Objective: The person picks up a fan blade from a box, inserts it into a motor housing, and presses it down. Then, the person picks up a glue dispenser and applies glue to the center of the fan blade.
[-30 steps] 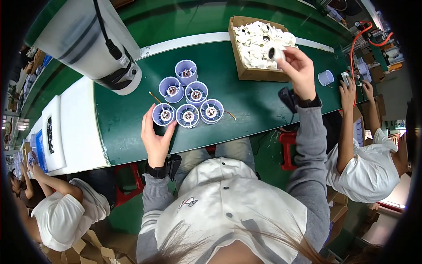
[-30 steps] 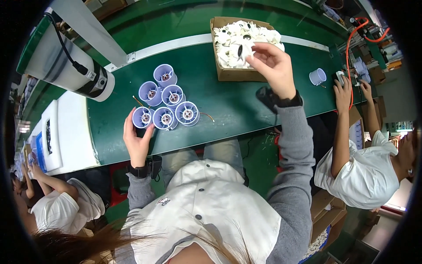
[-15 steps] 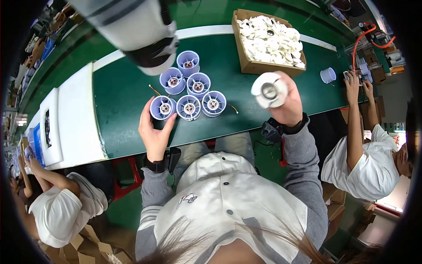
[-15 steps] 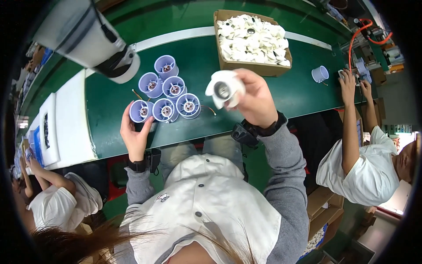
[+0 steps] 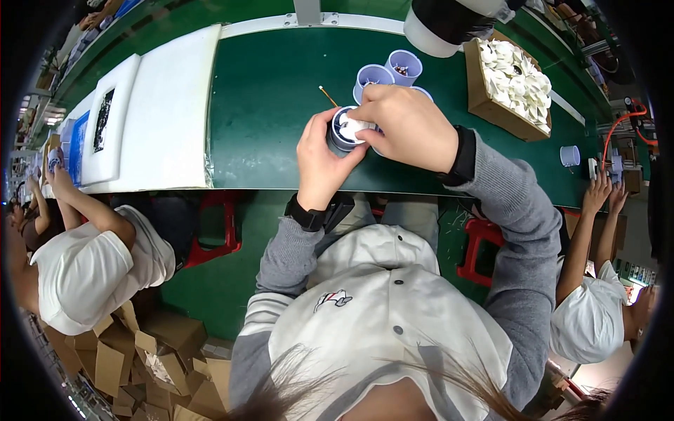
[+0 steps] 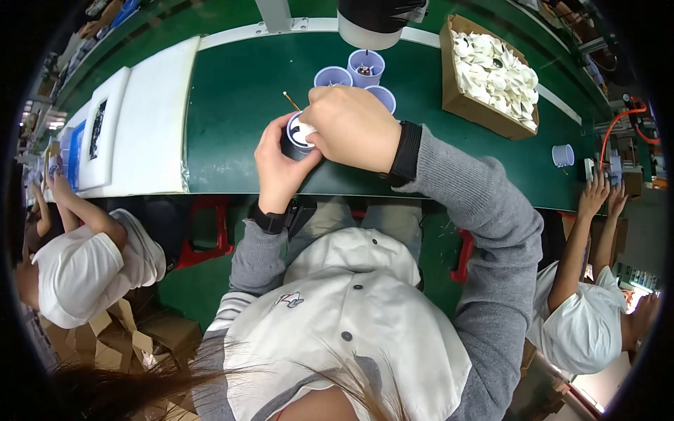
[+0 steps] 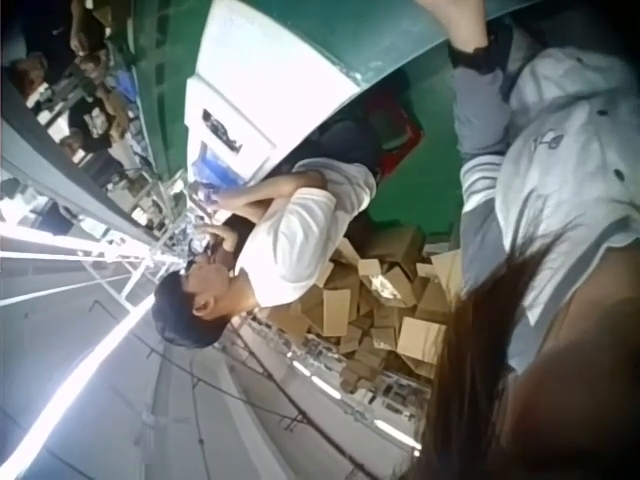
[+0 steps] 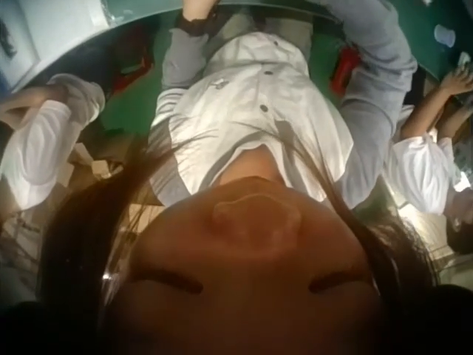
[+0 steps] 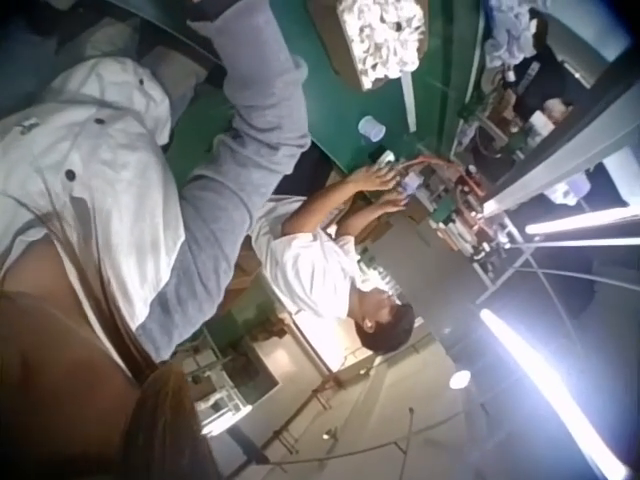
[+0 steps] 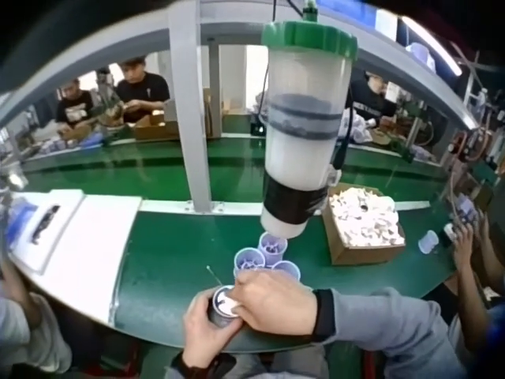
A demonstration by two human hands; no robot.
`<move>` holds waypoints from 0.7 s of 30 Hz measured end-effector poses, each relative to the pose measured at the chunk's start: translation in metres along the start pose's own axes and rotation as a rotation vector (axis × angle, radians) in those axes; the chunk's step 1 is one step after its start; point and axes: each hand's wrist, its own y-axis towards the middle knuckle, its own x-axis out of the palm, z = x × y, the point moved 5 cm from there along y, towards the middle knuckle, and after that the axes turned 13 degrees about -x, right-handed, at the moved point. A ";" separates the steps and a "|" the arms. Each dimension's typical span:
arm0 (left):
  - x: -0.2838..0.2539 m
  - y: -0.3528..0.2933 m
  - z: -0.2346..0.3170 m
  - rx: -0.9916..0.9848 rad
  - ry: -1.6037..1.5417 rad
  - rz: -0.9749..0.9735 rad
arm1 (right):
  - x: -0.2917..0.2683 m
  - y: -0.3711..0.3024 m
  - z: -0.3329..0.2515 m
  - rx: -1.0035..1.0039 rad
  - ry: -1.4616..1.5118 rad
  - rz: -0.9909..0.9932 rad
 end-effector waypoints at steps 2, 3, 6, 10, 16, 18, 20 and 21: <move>0.001 0.000 0.000 0.010 -0.013 0.006 | 0.004 0.003 0.001 -0.026 -0.083 -0.056; 0.002 0.000 -0.001 0.008 -0.013 0.003 | 0.006 0.004 0.002 -0.023 -0.082 -0.057; 0.003 0.000 -0.002 -0.004 -0.014 0.001 | 0.018 0.007 0.005 -0.020 -0.155 -0.134; 0.004 0.000 -0.002 0.012 -0.018 -0.007 | 0.024 0.013 0.008 0.040 -0.166 -0.224; 0.002 0.000 -0.004 0.002 0.018 -0.015 | 0.034 0.018 0.001 0.033 -0.258 -0.240; 0.006 -0.002 -0.003 0.029 0.035 0.003 | 0.031 0.013 -0.003 0.031 -0.333 -0.262; 0.007 -0.002 -0.004 0.010 0.024 0.005 | 0.032 0.012 -0.004 -0.012 -0.325 -0.214; 0.005 -0.001 -0.005 -0.020 0.017 0.008 | 0.032 0.011 -0.004 -0.060 -0.309 -0.169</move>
